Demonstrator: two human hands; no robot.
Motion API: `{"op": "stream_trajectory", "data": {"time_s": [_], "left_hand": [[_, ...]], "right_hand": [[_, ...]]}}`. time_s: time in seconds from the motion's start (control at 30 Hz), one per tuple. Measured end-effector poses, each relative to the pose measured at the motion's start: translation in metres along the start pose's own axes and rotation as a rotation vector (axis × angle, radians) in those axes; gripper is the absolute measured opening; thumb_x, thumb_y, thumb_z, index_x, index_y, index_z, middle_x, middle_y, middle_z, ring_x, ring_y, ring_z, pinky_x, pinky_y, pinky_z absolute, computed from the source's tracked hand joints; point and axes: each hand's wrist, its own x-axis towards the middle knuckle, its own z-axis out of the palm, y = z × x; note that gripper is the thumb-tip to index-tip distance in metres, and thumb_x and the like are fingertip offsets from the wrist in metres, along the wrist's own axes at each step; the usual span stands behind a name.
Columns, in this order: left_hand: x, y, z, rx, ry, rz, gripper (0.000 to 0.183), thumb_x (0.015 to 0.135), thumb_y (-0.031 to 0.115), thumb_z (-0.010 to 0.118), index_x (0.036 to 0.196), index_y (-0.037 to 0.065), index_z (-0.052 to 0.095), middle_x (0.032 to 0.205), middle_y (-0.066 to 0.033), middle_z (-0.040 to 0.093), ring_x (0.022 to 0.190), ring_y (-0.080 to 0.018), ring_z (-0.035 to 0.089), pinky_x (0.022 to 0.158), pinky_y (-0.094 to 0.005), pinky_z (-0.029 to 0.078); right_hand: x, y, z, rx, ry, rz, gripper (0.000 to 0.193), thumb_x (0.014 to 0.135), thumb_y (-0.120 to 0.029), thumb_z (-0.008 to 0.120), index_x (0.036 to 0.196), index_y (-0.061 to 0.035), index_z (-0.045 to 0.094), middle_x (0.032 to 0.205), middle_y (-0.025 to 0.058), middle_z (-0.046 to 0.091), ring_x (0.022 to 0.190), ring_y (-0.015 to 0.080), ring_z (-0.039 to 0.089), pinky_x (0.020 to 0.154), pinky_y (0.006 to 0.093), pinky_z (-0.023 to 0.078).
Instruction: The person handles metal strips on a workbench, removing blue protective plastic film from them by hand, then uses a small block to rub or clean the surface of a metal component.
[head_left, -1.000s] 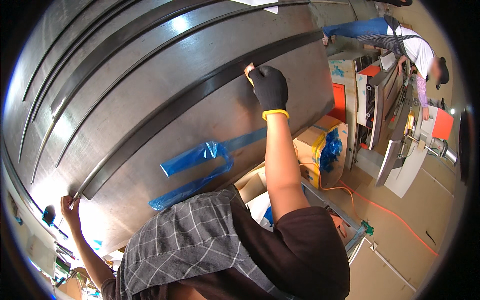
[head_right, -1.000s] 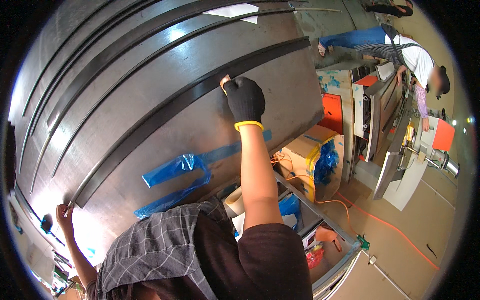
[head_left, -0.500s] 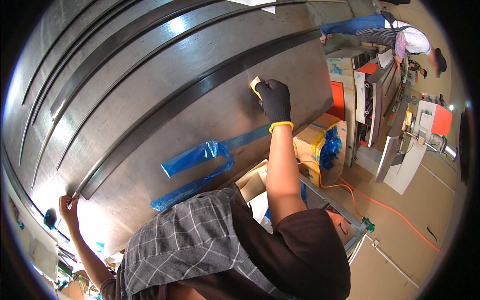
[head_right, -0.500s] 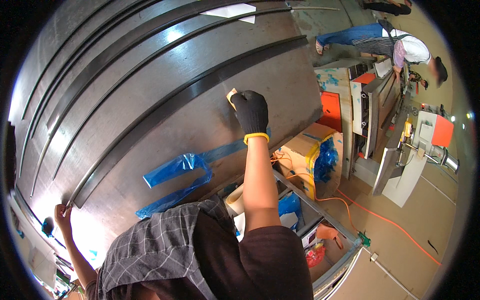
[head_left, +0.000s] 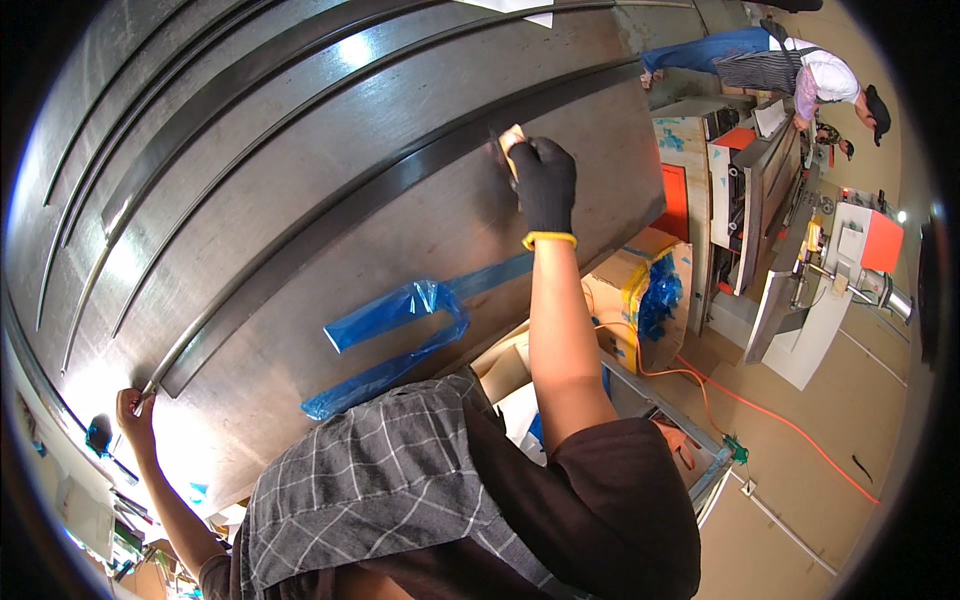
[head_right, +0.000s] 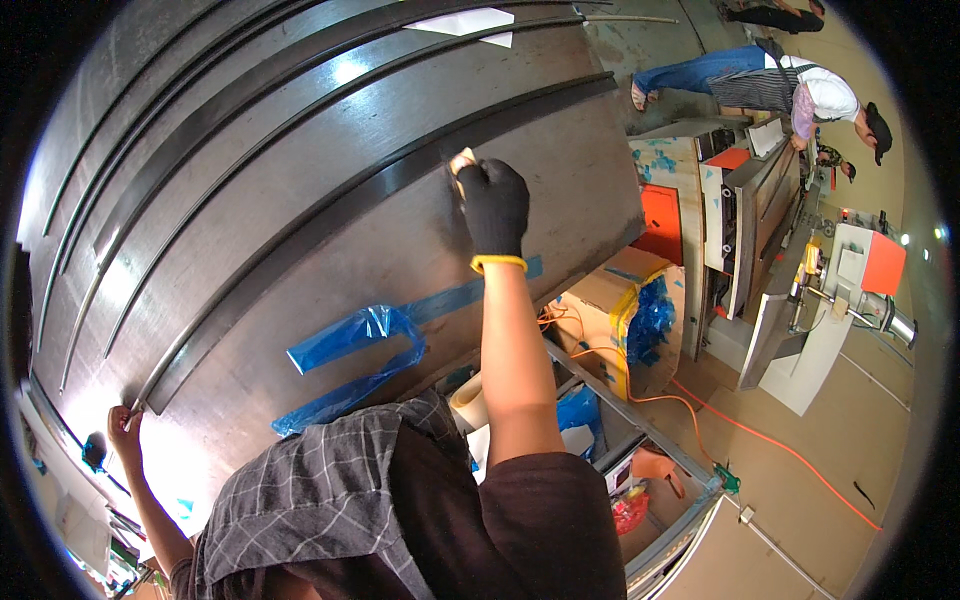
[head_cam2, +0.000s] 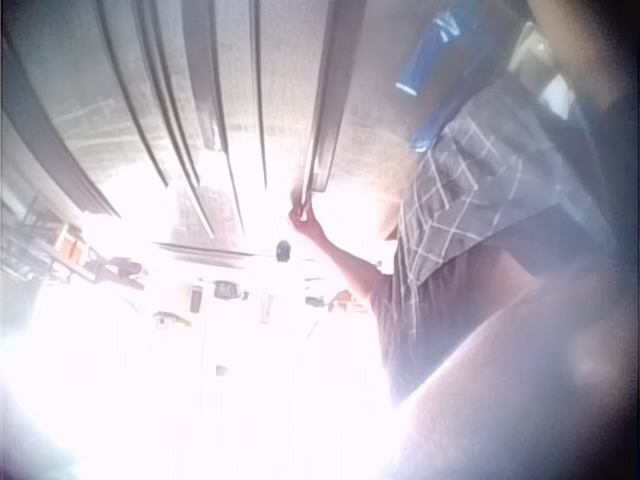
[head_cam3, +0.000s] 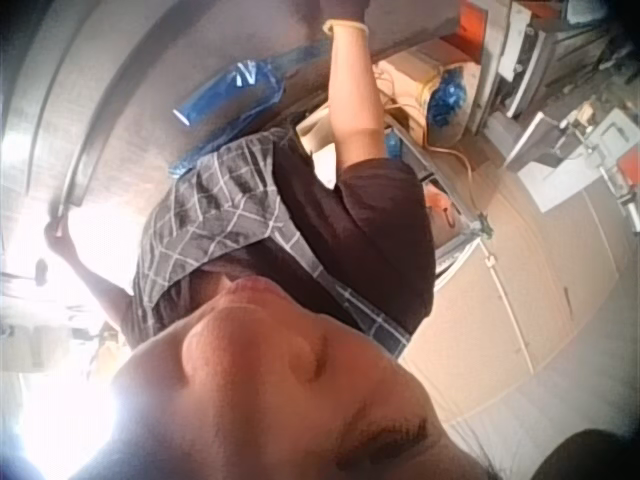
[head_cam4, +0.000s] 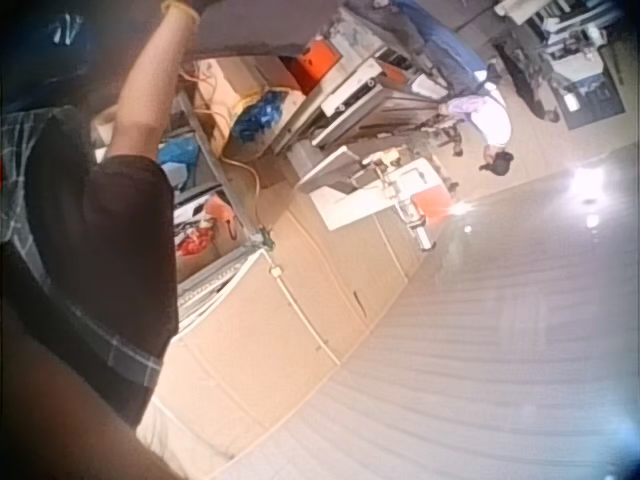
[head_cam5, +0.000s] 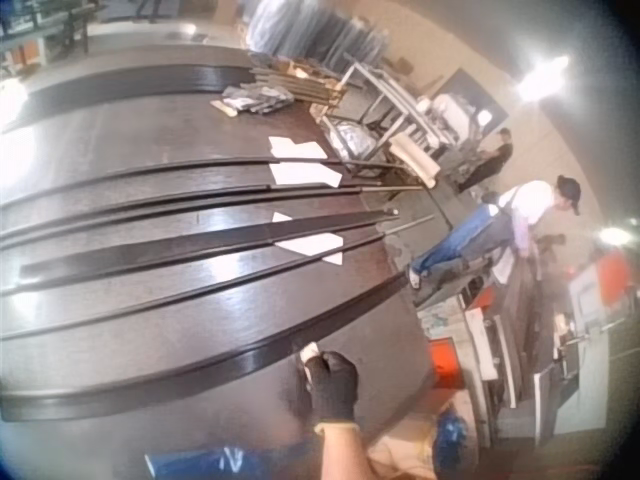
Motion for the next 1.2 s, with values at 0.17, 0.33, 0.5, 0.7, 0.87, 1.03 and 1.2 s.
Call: {"op": "stream_trajectory", "data": {"time_s": [0.17, 0.33, 0.5, 0.7, 0.87, 1.03, 1.2], "left_hand": [[-0.002, 0.001, 0.003, 0.003, 0.019, -0.011, 0.025, 0.072, -0.002, 0.072, 0.082, 0.004, 0.05, 0.077, -0.0036, 0.046, 0.069, -0.0158, 0.042, 0.065, -0.0284, 0.039], [-0.005, -0.005, 0.003, 0.005, 0.02, -0.027, 0.026, 0.072, -0.003, 0.073, 0.082, 0.004, 0.05, 0.078, -0.004, 0.047, 0.069, -0.0162, 0.043, 0.065, -0.0289, 0.039], [0.002, -0.007, 0.001, -0.001, 0.007, -0.026, 0.024, 0.073, -0.001, 0.073, 0.082, 0.003, 0.051, 0.077, -0.0042, 0.047, 0.069, -0.0164, 0.043, 0.065, -0.0291, 0.04], [0.003, -0.008, -0.012, -0.065, -0.025, -0.034, 0.016, 0.078, 0.003, 0.071, 0.085, 0.002, 0.056, 0.078, -0.0029, 0.051, 0.071, -0.0136, 0.046, 0.066, -0.0269, 0.04], [0.013, 0.004, -0.024, -0.083, -0.166, -0.154, 0.016, 0.084, 0.013, 0.07, 0.082, 0.002, 0.059, 0.069, 0.0014, 0.047, 0.062, -0.0083, 0.041, 0.056, -0.0247, 0.033], [0.004, 0.005, -0.02, -0.213, -0.26, -0.185, 0.032, 0.088, 0.028, 0.07, 0.071, 0.007, 0.053, 0.062, 0.0053, 0.041, 0.058, -0.0058, 0.034, 0.051, -0.0242, 0.026], [0.002, 0.015, -0.017, -0.202, -0.234, -0.182, 0.036, 0.086, 0.031, 0.071, 0.069, 0.007, 0.051, 0.061, 0.0057, 0.038, 0.057, -0.0055, 0.032, 0.051, -0.0241, 0.025]], "right_hand": [[0.001, -0.006, 0.008, -0.308, 0.016, -0.064, 0.045, 0.083, -0.045, 0.061, 0.07, -0.0016, 0.065, 0.069, 0.0199, 0.062, 0.065, 0.036, 0.062, 0.058, 0.0415, 0.045], [-0.009, -0.004, -0.008, -0.057, -0.08, -0.016, 0.046, 0.085, -0.042, 0.057, 0.064, -0.0008, 0.063, 0.055, 0.0171, 0.057, 0.052, 0.0288, 0.057, 0.054, 0.0407, 0.041], [0.007, -0.019, 0.004, -0.079, -0.002, -0.035, 0.047, 0.087, -0.042, 0.054, 0.065, -0.0012, 0.063, 0.06, 0.0192, 0.059, 0.06, 0.0376, 0.059, 0.056, 0.0431, 0.042], [-0.009, 0.011, -0.019, -0.125, -0.225, 0.023, 0.045, 0.085, -0.043, 0.058, 0.07, -0.0009, 0.066, 0.055, 0.0164, 0.057, 0.051, 0.0293, 0.059, 0.052, 0.0393, 0.043], [-0.032, 0.02, -0.03, 0.167, -0.13, 0.179, 0.044, 0.087, -0.037, 0.061, 0.062, -0.0008, 0.057, 0.048, 0.0046, 0.048, 0.042, 0.0139, 0.049, 0.045, 0.0311, 0.035], [-0.036, 0.018, -0.024, -0.043, -0.07, 0.098, 0.047, 0.086, -0.042, 0.059, 0.065, -0.001, 0.061, 0.051, 0.0111, 0.056, 0.047, 0.0239, 0.056, 0.05, 0.0361, 0.041], [-0.034, 0.026, -0.019, -0.132, -0.053, 0.084, 0.049, 0.085, -0.047, 0.057, 0.066, -0.0021, 0.064, 0.056, 0.0143, 0.061, 0.055, 0.0303, 0.061, 0.057, 0.0399, 0.045]]}}
